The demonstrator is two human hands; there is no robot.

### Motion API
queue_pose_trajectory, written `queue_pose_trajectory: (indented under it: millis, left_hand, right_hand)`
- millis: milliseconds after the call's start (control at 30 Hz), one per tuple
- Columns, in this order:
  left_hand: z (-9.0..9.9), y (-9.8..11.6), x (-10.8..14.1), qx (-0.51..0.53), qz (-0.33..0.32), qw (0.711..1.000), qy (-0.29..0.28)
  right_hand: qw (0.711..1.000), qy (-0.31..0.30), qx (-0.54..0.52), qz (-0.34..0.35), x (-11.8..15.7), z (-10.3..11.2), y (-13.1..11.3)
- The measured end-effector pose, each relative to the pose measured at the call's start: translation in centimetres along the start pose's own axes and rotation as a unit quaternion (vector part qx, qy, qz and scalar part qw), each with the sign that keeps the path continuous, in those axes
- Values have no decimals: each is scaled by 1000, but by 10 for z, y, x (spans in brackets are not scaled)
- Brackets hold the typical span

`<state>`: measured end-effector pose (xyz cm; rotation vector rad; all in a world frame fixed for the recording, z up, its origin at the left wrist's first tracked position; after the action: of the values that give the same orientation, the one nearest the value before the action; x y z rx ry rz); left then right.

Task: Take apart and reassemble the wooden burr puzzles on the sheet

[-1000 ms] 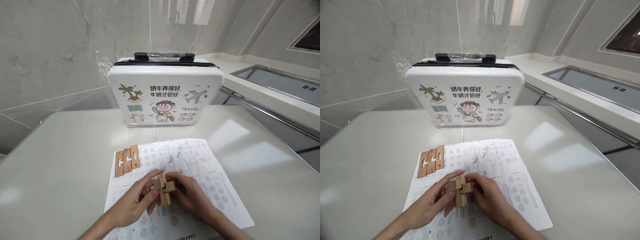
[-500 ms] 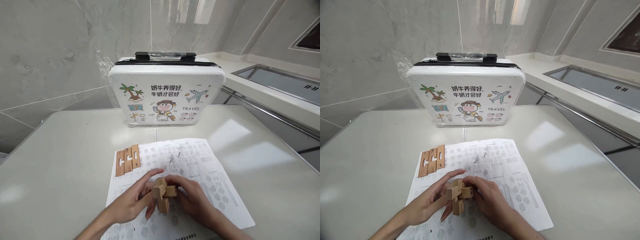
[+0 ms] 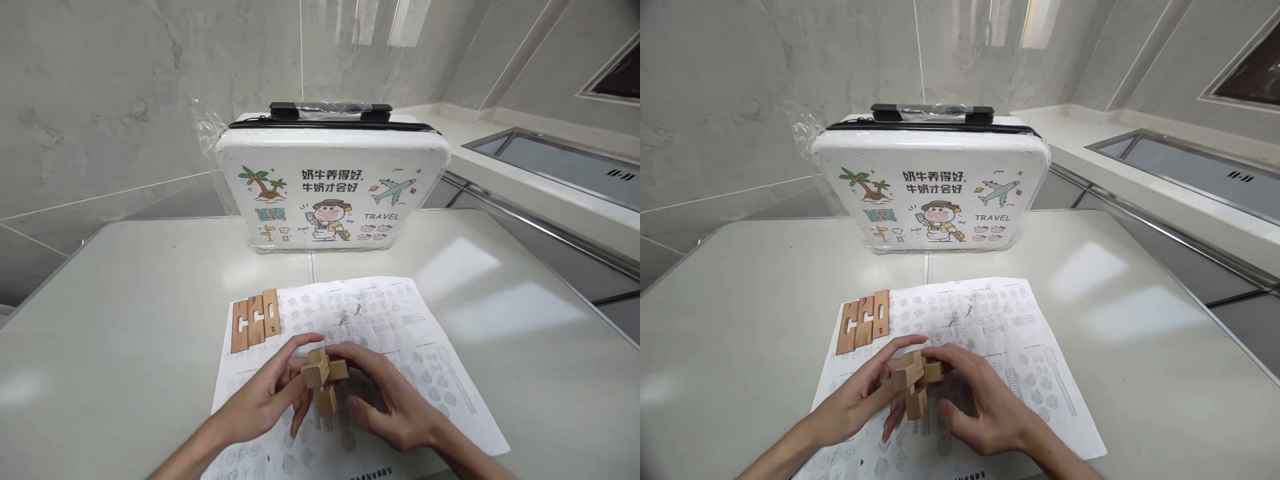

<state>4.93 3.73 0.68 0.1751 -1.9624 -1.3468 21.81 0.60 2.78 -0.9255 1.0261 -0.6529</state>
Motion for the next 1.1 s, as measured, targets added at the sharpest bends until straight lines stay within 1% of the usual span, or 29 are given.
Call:
queue_pose_trajectory:
  millis: [133, 300, 367, 433, 500, 567, 633, 733, 867, 1000, 1100]
  left_hand:
    - [-1, -2, -2, -24, 9, 999, 20]
    - [-2, -5, -1, -43, 28, 998, 30]
    - [-2, -6, -1, -75, 37, 995, 53]
    - [-2, -6, -1, -115, 45, 988, 94]
    - [0, -5, -3, -128, 46, 982, 132]
    - [1, -1, -3, -123, 30, 979, 160]
    - [1, 4, -3, -123, 3, 977, 173]
    - [1, 10, -2, -136, -28, 974, 178]
    - [2, 14, 0, -141, -55, 972, 178]
    - [6, 9, 0, -111, -67, 975, 181]
    - [11, 0, 0, -70, -51, 979, 184]
  right_hand:
    - [999, 18, -12, -39, 0, -1, 8]
    - [998, 42, 6, -45, 0, -1, 17]
    - [997, 50, 17, -52, 2, -1, 20]
    - [997, 50, 35, -52, 3, -2, 20]
    - [997, 45, 53, -43, 3, -3, 19]
    - [997, 40, 60, -36, 3, -4, 17]
    - [997, 38, 60, -31, 3, -5, 15]
    - [997, 34, 63, -23, 3, -5, 13]
    - [997, 21, 73, -20, 4, -6, 13]
    - [995, 13, 102, -14, 5, -6, 13]
    - [990, 12, 141, -8, 5, -4, 13]
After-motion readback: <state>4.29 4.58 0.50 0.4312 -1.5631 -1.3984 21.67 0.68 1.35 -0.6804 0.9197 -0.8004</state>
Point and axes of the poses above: each hand's wrist, its own x-axis away from the middle knuckle, its own z-axis out of the back of the hand, y = z × x, the point moved 7 cm from there along -x, towards the middle knuckle, and after that the axes turned 15 degrees about z, right-handed, at the moved point
